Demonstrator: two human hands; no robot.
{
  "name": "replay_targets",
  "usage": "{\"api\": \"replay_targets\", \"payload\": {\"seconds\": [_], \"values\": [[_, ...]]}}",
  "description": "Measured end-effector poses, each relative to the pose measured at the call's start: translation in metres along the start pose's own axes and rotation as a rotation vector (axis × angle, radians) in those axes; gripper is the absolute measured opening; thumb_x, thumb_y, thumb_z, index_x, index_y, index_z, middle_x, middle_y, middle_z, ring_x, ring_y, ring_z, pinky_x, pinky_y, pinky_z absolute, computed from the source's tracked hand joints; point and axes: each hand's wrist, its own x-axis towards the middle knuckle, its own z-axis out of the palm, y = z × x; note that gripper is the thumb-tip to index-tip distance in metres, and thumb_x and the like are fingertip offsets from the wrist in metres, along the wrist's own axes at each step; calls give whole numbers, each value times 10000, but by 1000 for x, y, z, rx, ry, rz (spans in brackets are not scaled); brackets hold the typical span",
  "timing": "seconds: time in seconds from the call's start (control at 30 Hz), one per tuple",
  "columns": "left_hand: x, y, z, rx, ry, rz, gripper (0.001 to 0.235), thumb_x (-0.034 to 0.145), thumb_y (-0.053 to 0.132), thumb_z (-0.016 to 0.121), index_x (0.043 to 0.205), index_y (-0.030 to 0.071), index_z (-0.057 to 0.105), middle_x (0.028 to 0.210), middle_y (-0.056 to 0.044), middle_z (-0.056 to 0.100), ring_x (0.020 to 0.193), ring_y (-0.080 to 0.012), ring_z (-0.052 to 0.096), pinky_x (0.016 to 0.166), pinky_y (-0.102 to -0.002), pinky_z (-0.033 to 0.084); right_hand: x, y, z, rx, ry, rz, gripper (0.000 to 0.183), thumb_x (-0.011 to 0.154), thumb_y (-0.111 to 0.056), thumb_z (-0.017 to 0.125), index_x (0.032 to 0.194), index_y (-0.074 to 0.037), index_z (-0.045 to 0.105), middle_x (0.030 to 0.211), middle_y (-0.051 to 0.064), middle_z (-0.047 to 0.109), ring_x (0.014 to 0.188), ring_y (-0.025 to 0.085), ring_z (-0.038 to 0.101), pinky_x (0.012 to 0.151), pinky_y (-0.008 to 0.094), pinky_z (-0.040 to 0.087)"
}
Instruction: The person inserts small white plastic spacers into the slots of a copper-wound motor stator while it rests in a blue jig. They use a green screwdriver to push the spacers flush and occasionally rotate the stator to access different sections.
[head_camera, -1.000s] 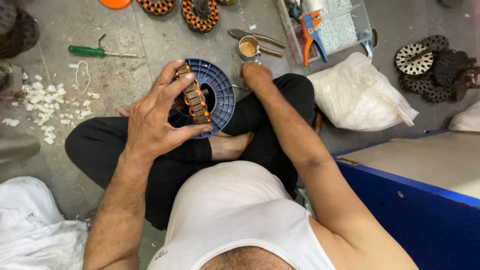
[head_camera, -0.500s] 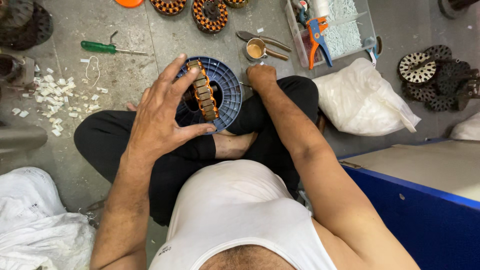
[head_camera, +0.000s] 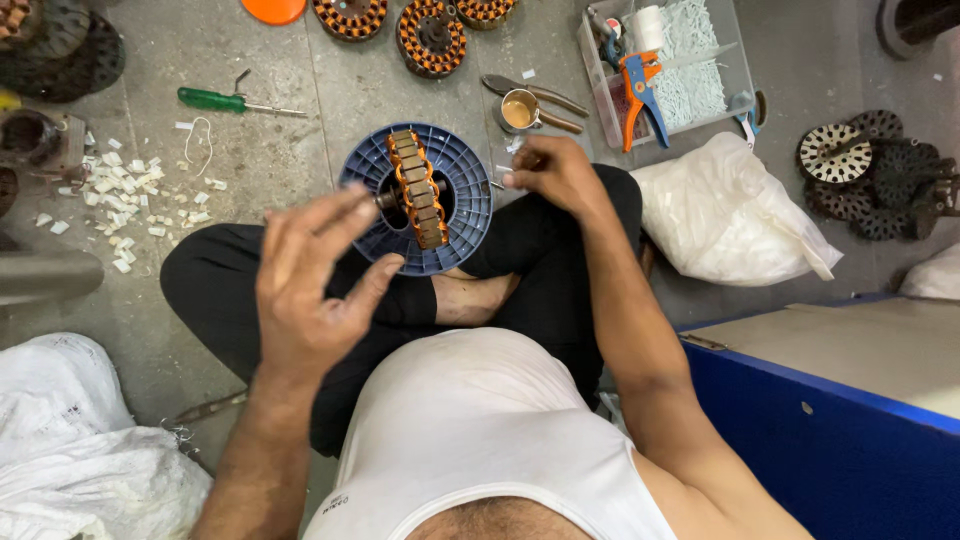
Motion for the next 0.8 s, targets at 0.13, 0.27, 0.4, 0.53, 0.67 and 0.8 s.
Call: {"api": "replay_targets", "payload": {"seconds": [0.13, 0.27, 0.4, 0.53, 0.67, 0.8], "values": [[-2, 27, 13, -185, -51, -45, 305, 911, 102, 836, 1188, 58, 715, 1119, -90, 728, 1015, -248, 714, 902, -366, 585, -64, -62, -13, 185, 89, -80, 224, 791, -109, 901, 884, -28, 714, 808, 23, 684, 738, 76, 608, 661, 241, 499], [1, 45, 29, -374, -128, -88, 319, 876, 88, 818, 1163, -5, 714, 1055, -127, 720, 924, -238, 720, 801, -344, 598, -108, -124, -18, 74, -15, -423, 182, 807, -50, 861, 861, -19, 691, 834, 54, 703, 769, 141, 672, 678, 282, 528], [-3, 48, 31, -448, -150, -97, 188, 904, 58, 798, 1070, 13, 725, 1039, -102, 733, 944, -213, 744, 812, -326, 612, -128, -160, -12, -119, -40, -629, 148, 793, -9, 817, 867, -23, 690, 873, 82, 704, 822, 222, 724, 716, 329, 566], [-8, 48, 24, -430, -187, -146, 152, 888, 75, 791, 1014, 18, 728, 993, -88, 728, 898, -209, 737, 783, -329, 603, -135, -172, -4, -161, -49, -651, 144, 792, 11, 790, 884, -29, 686, 884, 74, 702, 823, 237, 727, 711, 335, 564], [-12, 46, 20, -403, -213, -148, 129, 870, 70, 764, 964, 12, 696, 968, -91, 702, 868, -227, 711, 759, -340, 586, -139, -173, 8, -139, -21, -623, 182, 786, 21, 791, 936, -13, 693, 911, 84, 712, 834, 241, 724, 717, 333, 569], [-14, 45, 21, -318, -170, -74, 161, 848, 55, 755, 966, 11, 655, 996, -112, 670, 899, -258, 687, 782, -366, 579, -139, -171, 17, -101, 7, -655, 199, 794, 40, 790, 974, 1, 715, 957, 107, 716, 867, 233, 735, 734, 311, 592]]}}
